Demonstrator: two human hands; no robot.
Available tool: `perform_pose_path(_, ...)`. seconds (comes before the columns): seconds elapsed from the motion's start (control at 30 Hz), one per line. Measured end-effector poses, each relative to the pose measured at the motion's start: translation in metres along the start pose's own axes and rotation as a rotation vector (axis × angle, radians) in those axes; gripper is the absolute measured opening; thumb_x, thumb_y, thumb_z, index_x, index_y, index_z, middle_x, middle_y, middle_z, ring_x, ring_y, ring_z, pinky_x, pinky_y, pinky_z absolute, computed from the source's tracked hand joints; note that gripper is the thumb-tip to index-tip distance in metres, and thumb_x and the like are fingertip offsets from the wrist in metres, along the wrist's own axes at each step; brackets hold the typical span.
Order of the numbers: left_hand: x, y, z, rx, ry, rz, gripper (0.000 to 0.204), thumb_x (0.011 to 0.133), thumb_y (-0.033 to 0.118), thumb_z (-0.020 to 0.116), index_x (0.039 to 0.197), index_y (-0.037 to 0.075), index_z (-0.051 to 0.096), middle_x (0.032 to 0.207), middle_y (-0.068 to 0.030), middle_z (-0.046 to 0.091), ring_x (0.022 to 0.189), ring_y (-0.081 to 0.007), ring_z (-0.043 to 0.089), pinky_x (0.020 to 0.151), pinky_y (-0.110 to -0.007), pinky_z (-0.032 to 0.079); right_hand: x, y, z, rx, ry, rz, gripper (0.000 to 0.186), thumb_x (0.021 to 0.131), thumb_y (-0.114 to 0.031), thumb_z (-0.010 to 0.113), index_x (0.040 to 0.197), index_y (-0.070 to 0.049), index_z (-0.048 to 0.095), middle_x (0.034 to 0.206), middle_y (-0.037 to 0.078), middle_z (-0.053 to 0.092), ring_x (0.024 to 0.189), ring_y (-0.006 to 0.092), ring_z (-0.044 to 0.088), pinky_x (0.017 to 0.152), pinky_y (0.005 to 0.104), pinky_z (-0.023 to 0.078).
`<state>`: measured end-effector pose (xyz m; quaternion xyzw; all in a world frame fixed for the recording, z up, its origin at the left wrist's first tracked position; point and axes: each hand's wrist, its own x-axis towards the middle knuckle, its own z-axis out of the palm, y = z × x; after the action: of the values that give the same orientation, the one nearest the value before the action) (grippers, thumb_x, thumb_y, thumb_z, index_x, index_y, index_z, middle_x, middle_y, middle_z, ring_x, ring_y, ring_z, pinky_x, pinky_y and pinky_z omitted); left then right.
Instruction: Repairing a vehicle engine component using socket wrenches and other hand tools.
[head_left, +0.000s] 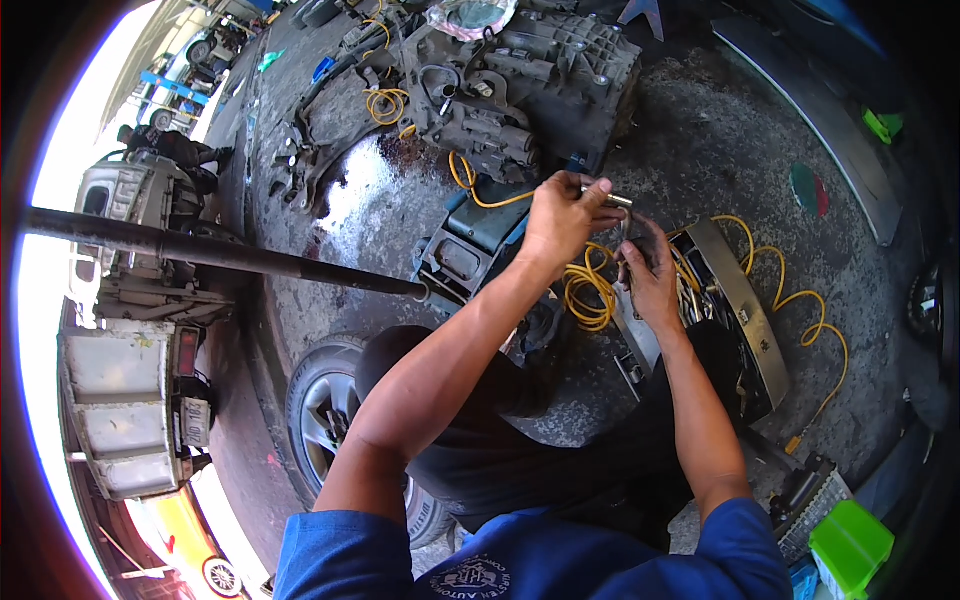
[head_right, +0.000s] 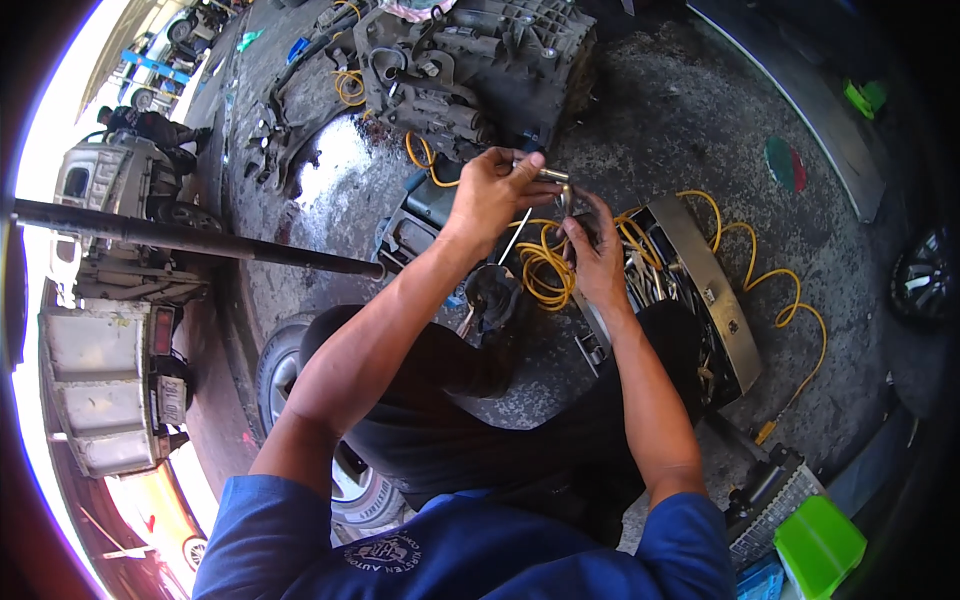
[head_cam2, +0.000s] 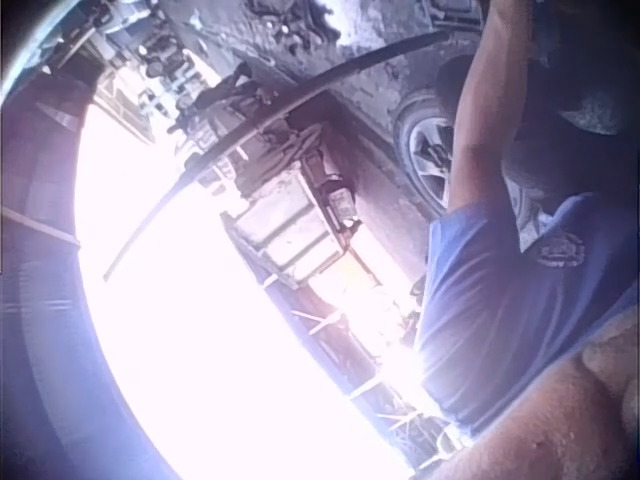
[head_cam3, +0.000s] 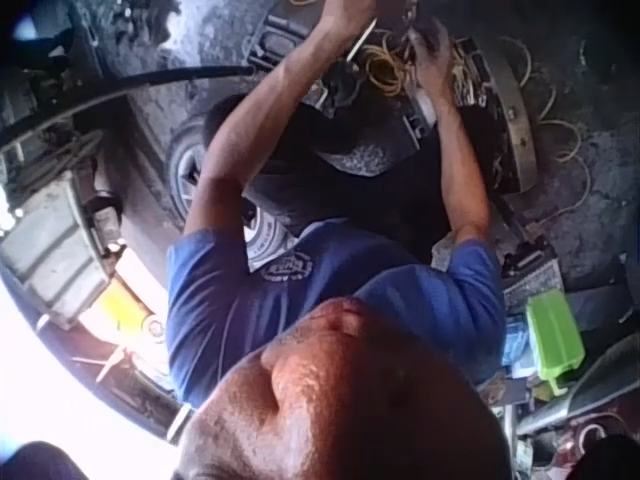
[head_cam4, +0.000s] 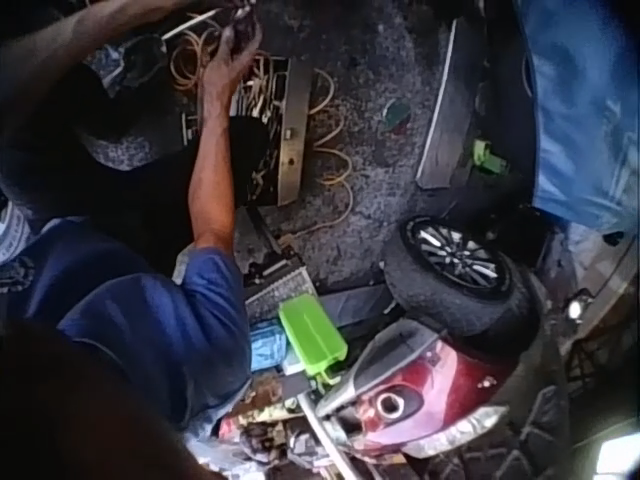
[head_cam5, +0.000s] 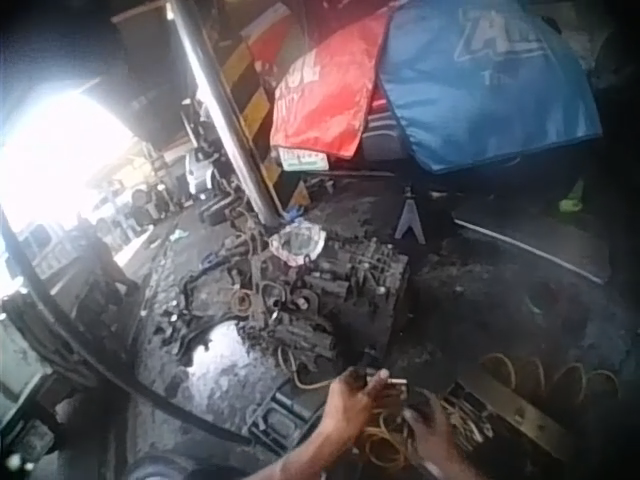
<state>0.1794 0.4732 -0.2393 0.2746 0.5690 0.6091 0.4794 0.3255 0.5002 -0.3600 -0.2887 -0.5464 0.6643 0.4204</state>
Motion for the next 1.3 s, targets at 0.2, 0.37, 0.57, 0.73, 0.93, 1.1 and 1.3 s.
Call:
perform_pose_path(0.2, 0.007, -0.013, -0.004, -0.043, 0.042, 0.043, 0.026, 0.095, 0.010, 0.060, 0.105, -0.010, 0.047, 0.094, -0.0191, 0.062, 0.086, -0.0294, 0.070, 0.076, -0.034, 0.060, 0.004, -0.024, 0.002, 0.158, 0.142, 0.075, 0.044, 0.096, -0.013, 0.059, 0.136, -0.008, 0.042, 0.082, 0.004, 0.055, 0.057, 0.0067, 0.049, 0.048, 0.0204, 0.040)
perform_pose_path(0.37, 0.007, -0.018, -0.004, -0.102, -0.005, -0.071, 0.025, 0.096, 0.011, 0.059, 0.105, -0.010, 0.048, 0.094, -0.0199, 0.063, 0.087, -0.0293, 0.070, 0.077, -0.034, 0.060, 0.002, -0.029, -0.001, 0.013, 0.095, 0.019, 0.042, 0.097, -0.011, 0.056, 0.136, -0.004, 0.043, 0.078, 0.001, 0.051, 0.058, 0.0052, 0.045, 0.049, 0.0195, 0.037)
perform_pose_path(0.57, 0.003, -0.009, -0.008, -0.055, -0.011, -0.245, 0.033, 0.097, 0.027, 0.057, 0.097, -0.006, 0.055, 0.075, -0.0104, 0.061, 0.061, -0.0187, 0.063, 0.052, -0.027, 0.051, 0.002, -0.036, -0.003, -0.257, 0.133, -0.146, 0.039, 0.097, -0.010, 0.055, 0.134, -0.003, 0.047, 0.099, 0.005, 0.059, 0.078, 0.0072, 0.052, 0.066, 0.0221, 0.042)
perform_pose_path(0.73, -0.005, 0.004, -0.008, -0.150, -0.182, -0.535, 0.040, 0.097, 0.040, 0.056, 0.087, 0.001, 0.060, 0.059, 0.0015, 0.046, 0.041, -0.0079, 0.036, 0.037, -0.022, 0.026, 0.005, -0.053, -0.008, -0.295, 0.143, -0.177, 0.038, 0.096, -0.008, 0.056, 0.133, -0.001, 0.050, 0.120, 0.011, 0.062, 0.105, 0.0149, 0.060, 0.090, 0.0285, 0.047)
perform_pose_path(0.93, 0.001, 0.010, -0.012, 0.106, -0.127, -0.177, 0.045, 0.096, 0.041, 0.058, 0.085, -0.003, 0.059, 0.059, 0.0032, 0.044, 0.045, -0.0084, 0.043, 0.041, -0.025, 0.031, 0.016, -0.057, -0.004, -0.314, 0.145, -0.214, 0.037, 0.094, -0.008, 0.059, 0.130, -0.001, 0.053, 0.102, 0.005, 0.064, 0.086, 0.0093, 0.058, 0.077, 0.0242, 0.048)
perform_pose_path(1.1, 0.007, 0.008, -0.008, 0.501, -0.058, 0.154, 0.034, 0.094, 0.031, 0.063, 0.091, -0.003, 0.063, 0.059, -0.0040, 0.055, 0.048, -0.0129, 0.051, 0.046, -0.030, 0.041, 0.016, -0.067, -0.001, -0.290, 0.143, -0.136, 0.038, 0.095, -0.009, 0.059, 0.131, -0.004, 0.051, 0.080, -0.002, 0.055, 0.065, 0.0035, 0.046, 0.057, 0.0192, 0.038)
perform_pose_path(1.3, 0.003, 0.024, -0.002, 0.738, 0.072, 0.460, 0.031, 0.086, 0.026, 0.071, 0.096, -0.003, 0.064, 0.063, -0.0129, 0.061, 0.058, -0.0194, 0.064, 0.053, -0.035, 0.047, 0.013, -0.076, 0.004, -0.071, 0.235, -0.109, 0.040, 0.095, -0.008, 0.057, 0.134, -0.007, 0.047, 0.075, -0.003, 0.052, 0.058, 0.0020, 0.042, 0.048, 0.0178, 0.034)
